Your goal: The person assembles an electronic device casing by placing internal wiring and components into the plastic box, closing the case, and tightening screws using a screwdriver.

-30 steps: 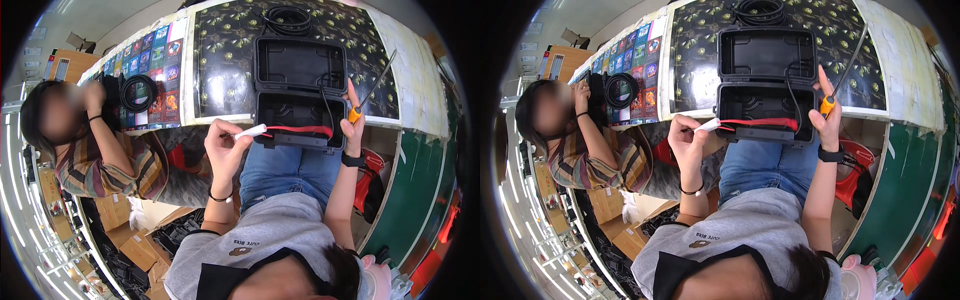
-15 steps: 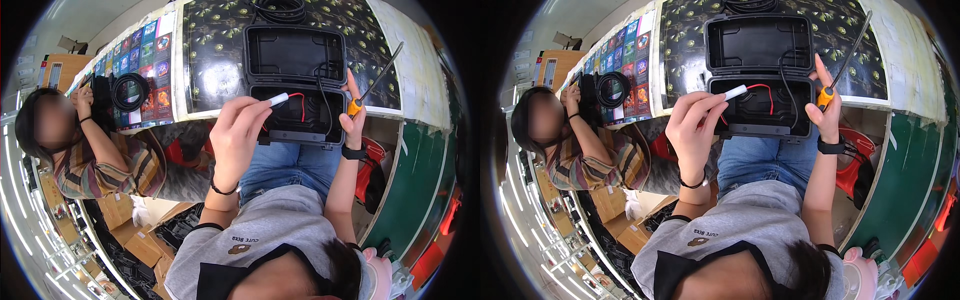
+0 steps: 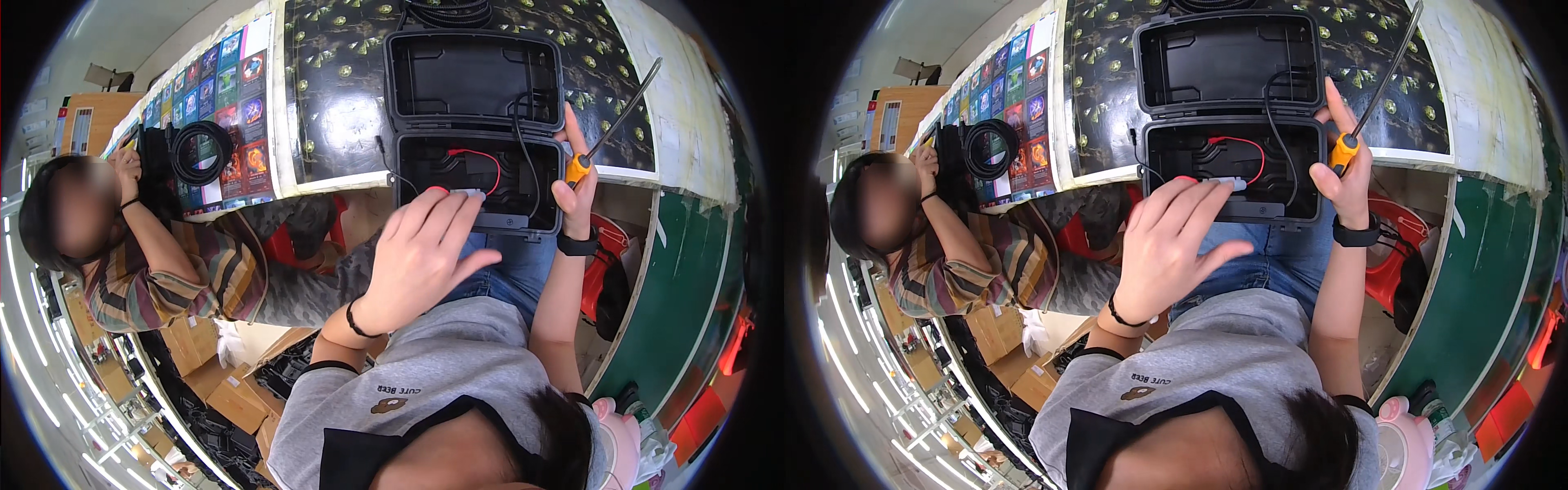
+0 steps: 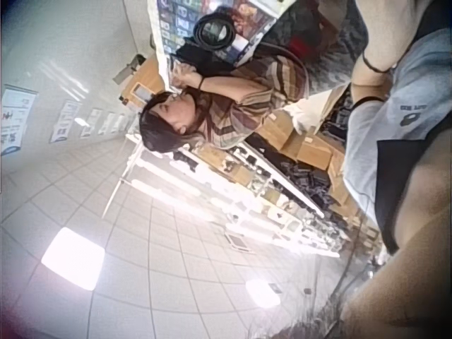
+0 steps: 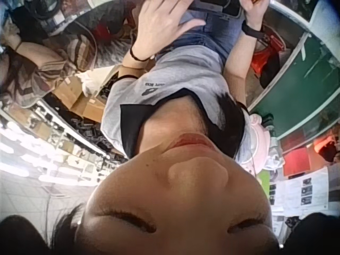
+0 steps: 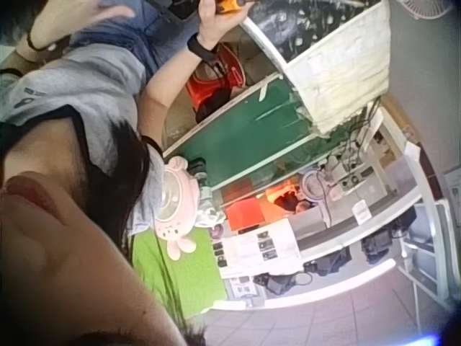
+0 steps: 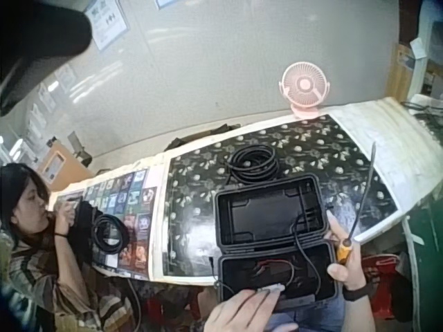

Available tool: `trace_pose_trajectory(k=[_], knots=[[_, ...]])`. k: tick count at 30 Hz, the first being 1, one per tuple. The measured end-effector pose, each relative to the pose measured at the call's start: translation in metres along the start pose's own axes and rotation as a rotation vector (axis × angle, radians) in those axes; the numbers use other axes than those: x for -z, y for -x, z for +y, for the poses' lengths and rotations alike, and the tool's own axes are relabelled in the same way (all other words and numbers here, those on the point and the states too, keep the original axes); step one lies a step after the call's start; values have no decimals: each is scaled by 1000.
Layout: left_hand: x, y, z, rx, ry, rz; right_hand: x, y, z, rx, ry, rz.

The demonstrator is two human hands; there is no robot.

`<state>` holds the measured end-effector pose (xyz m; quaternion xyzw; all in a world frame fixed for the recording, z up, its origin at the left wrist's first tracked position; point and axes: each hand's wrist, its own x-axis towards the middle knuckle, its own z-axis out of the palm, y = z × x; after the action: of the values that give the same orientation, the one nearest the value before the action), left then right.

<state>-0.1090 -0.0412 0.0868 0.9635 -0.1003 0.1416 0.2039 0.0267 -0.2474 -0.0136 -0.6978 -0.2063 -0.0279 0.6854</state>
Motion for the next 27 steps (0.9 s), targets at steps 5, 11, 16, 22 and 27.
trace_pose_trajectory(k=[5, 11, 16, 22, 27], knots=[[20, 14, -2, 26, -175, 133, 1, 1, 1, -18, 5, -3], [15, 21, -9, 206, -52, 26, 0, 2, 5, -57, -41, -22], [8, 14, -1, 128, -122, -44, 0, 0, 4, -16, -11, -6], [-3, -5, 3, 3, 106, -21, -2, -2, 2, 42, 64, 30], [-11, -13, -3, -44, 155, 8, 0, -1, 3, 16, 54, 19]])
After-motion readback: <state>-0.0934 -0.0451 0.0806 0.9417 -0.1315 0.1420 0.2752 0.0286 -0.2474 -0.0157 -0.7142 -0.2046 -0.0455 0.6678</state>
